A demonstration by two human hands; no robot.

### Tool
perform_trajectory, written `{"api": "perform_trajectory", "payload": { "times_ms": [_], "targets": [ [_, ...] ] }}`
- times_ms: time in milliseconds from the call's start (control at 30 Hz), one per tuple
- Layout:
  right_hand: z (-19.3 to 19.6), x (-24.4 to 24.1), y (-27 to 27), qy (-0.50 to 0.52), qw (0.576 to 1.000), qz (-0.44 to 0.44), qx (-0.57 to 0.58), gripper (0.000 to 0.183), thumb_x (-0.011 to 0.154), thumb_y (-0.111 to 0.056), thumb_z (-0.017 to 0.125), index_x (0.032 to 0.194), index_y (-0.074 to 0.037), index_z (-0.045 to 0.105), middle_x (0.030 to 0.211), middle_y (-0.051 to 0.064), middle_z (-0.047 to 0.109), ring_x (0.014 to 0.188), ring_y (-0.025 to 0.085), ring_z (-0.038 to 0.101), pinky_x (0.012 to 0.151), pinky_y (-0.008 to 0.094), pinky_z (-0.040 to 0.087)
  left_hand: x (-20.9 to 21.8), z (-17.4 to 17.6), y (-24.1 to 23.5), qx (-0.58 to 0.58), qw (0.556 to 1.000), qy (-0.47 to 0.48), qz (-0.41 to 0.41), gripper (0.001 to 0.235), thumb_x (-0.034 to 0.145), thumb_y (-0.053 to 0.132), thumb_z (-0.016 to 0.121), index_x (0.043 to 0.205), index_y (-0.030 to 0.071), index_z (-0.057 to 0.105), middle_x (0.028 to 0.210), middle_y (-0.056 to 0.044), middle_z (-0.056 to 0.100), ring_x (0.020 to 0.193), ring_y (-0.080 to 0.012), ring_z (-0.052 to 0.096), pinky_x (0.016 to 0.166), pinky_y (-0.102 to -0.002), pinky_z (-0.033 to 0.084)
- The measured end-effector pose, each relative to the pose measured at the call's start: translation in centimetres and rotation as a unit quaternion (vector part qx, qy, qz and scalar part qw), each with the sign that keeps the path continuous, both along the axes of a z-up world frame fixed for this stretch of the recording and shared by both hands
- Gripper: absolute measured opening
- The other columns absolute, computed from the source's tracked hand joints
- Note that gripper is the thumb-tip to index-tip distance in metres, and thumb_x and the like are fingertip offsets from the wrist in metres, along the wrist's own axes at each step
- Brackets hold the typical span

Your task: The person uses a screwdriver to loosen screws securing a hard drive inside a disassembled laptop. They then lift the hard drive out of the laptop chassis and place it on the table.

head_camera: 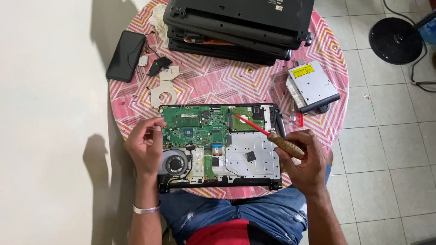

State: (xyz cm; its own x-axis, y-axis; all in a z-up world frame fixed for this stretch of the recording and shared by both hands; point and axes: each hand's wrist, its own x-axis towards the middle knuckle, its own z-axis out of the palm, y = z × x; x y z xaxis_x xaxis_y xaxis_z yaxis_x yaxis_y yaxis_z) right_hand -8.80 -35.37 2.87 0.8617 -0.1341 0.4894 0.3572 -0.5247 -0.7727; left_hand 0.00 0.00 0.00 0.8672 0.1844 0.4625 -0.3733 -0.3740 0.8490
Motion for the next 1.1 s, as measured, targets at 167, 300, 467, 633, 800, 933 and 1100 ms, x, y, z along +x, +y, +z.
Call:
{"api": "perform_trajectory", "payload": {
  "times_ms": [167, 300, 467, 633, 800, 933, 1100],
  "targets": [
    [2.3, 0.7, 1.7, -0.053, 0.996, 0.053, 0.047, 0.032, 0.08, -0.003, 0.086, 0.103, 0.005, 0.065, 0.096, 0.02, 0.068, 0.086, 0.031, 0.071, 0.074, 0.038, 0.058, -1.7, 1.0, -6.1, 0.017, 0.987, 0.003, -0.163, 0.03, 0.092, -0.001, 0.061, 0.118, 0.004, 0.074, 0.102, -0.02, 0.075, 0.083, -0.0327, 0.07, 0.07, -0.04, 0.06],
    [3.7, 1.6, 3.0, -0.071, 0.995, 0.068, 0.035, 0.03, 0.081, -0.005, 0.085, 0.103, 0.005, 0.067, 0.1, 0.02, 0.073, 0.091, 0.033, 0.074, 0.081, 0.039, 0.059, -2.3, 1.9, -9.9, 0.052, 0.968, 0.0, -0.245, 0.025, 0.096, 0.003, 0.063, 0.115, 0.009, 0.078, 0.108, -0.013, 0.077, 0.093, -0.0339, 0.075, 0.077, -0.042, 0.061],
    [4.0, 2.4, 4.4, -0.057, 0.993, 0.097, 0.046, 0.039, 0.089, 0.0, 0.076, 0.124, 0.004, 0.06, 0.105, 0.019, 0.074, 0.091, 0.034, 0.076, 0.08, 0.041, 0.06, -2.0, -0.3, -10.4, 0.044, 0.958, 0.026, -0.283, 0.02, 0.095, 0.007, 0.069, 0.109, 0.014, 0.081, 0.099, -0.011, 0.079, 0.09, -0.0369, 0.075, 0.081, -0.047, 0.058],
    [4.4, 3.6, 5.8, -0.066, 0.99, 0.127, -0.002, 0.042, 0.092, -0.003, 0.073, 0.132, 0.001, 0.062, 0.104, 0.016, 0.076, 0.082, 0.031, 0.074, 0.075, 0.04, 0.059, -2.3, -0.5, -9.8, 0.034, 0.957, 0.073, -0.279, 0.018, 0.092, 0.006, 0.073, 0.103, 0.016, 0.083, 0.095, -0.01, 0.081, 0.085, -0.0346, 0.076, 0.079, -0.045, 0.058],
    [4.1, 4.1, 6.2, -0.031, 0.987, 0.156, -0.011, 0.042, 0.092, -0.003, 0.072, 0.133, -0.002, 0.065, 0.097, 0.023, 0.072, 0.076, 0.04, 0.073, 0.069, 0.049, 0.06, -2.5, -1.1, -9.5, 0.01, 0.961, 0.072, -0.267, 0.019, 0.093, 0.005, 0.072, 0.105, 0.014, 0.083, 0.091, -0.012, 0.08, 0.08, -0.0377, 0.075, 0.074, -0.045, 0.059],
    [4.1, 4.3, 6.4, -0.024, 0.987, 0.16, -0.019, 0.042, 0.093, -0.005, 0.071, 0.134, -0.003, 0.065, 0.097, 0.022, 0.07, 0.077, 0.04, 0.072, 0.069, 0.048, 0.06, -2.4, -2.0, -9.3, 0.009, 0.962, 0.068, -0.263, 0.02, 0.093, 0.006, 0.071, 0.107, 0.016, 0.083, 0.093, -0.011, 0.081, 0.081, -0.0364, 0.075, 0.074, -0.044, 0.059],
    [5.3, 4.6, 6.9, -0.006, 0.983, 0.181, -0.016, 0.041, 0.094, -0.006, 0.07, 0.134, -0.004, 0.064, 0.098, 0.02, 0.069, 0.08, 0.039, 0.073, 0.071, 0.048, 0.06, -2.6, -2.3, -9.3, 0.016, 0.968, 0.05, -0.247, 0.019, 0.091, 0.005, 0.074, 0.106, 0.013, 0.082, 0.092, -0.013, 0.08, 0.083, -0.0385, 0.075, 0.075, -0.046, 0.06]
  ]
}}
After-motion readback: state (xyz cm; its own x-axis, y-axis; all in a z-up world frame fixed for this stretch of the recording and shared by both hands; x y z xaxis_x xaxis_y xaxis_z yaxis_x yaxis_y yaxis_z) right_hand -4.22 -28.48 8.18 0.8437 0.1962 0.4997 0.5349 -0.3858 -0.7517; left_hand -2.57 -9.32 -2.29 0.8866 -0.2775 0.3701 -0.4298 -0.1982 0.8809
